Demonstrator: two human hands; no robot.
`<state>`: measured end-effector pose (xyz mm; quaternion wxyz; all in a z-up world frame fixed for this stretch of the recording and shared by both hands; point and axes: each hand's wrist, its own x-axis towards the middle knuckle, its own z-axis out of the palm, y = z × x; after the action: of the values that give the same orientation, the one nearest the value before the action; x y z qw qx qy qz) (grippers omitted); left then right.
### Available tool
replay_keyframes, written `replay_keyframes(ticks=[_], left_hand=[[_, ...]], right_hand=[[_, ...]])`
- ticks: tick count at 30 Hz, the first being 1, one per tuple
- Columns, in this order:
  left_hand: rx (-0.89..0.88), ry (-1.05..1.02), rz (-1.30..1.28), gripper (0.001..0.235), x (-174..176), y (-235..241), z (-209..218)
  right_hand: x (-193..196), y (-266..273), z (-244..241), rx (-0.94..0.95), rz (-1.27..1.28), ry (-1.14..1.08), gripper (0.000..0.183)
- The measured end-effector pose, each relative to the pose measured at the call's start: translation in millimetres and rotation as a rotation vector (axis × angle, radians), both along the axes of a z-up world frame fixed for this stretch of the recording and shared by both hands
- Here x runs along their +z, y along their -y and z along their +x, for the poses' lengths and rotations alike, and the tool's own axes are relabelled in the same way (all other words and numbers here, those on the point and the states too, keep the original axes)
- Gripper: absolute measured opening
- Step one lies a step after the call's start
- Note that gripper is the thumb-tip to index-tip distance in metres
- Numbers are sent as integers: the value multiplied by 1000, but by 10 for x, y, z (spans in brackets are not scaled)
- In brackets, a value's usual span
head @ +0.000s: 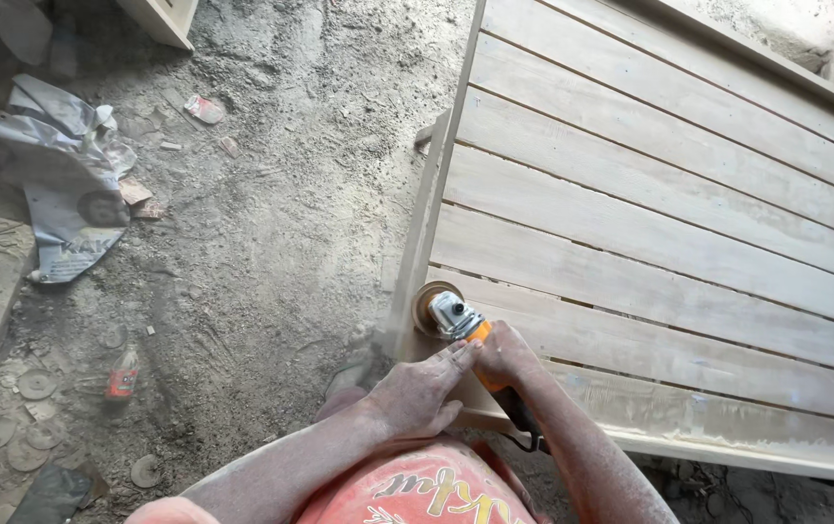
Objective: The person uses an angle grinder with a sanding disc to smooth the surface of a wooden pallet. They systematically move the tool across the slats, holding the wood steady with their left hand while operating the grinder with their right.
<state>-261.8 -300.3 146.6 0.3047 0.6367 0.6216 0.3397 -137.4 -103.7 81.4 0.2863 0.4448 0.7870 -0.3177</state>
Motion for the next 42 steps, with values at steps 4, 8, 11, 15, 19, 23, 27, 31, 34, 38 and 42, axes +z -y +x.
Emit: replay_keyframes(ticks=[4, 8, 11, 15, 19, 23, 27, 31, 34, 38, 42], left_hand=[[-97, 9, -28, 89, -118, -265, 99], [-212, -5, -31, 89, -240, -554, 234], [-283, -11, 30, 88, -318, -822, 389], [-360, -78, 44, 83, -293, -1146, 540], [-340, -208, -74, 83, -258, -953, 461], [-146, -224, 80, 84, -314, -476, 79], [-60, -147, -46, 83, -246, -138, -151], [-52, -98, -110, 91, -138, -127, -202], [-141, -89, -131, 93, -126, -267, -69], [-273, -32, -112, 95, -196, -654, 248], [-370, -87, -46, 100, -363, -1012, 574]], right_hand=[[-221, -203, 381, -134, -6, -31, 40], [-465, -505, 789, 4, 115, -92, 28], [-547, -470, 1209, -226, 96, -96, 25], [-479, -390, 1418, -774, -48, -268, 23], [-438, -381, 1193, -692, -45, -252, 21], [-521, -270, 596, 71, 127, -185, 21], [-493, -150, -1, 68, -12, -86, 21], [-335, -160, -164, 359, 41, -149, 21], [-299, -206, 136, 15, 22, -151, 21], [-403, -536, 736, 188, 100, -47, 19], [-646, -805, 1311, 135, 154, -35, 20]])
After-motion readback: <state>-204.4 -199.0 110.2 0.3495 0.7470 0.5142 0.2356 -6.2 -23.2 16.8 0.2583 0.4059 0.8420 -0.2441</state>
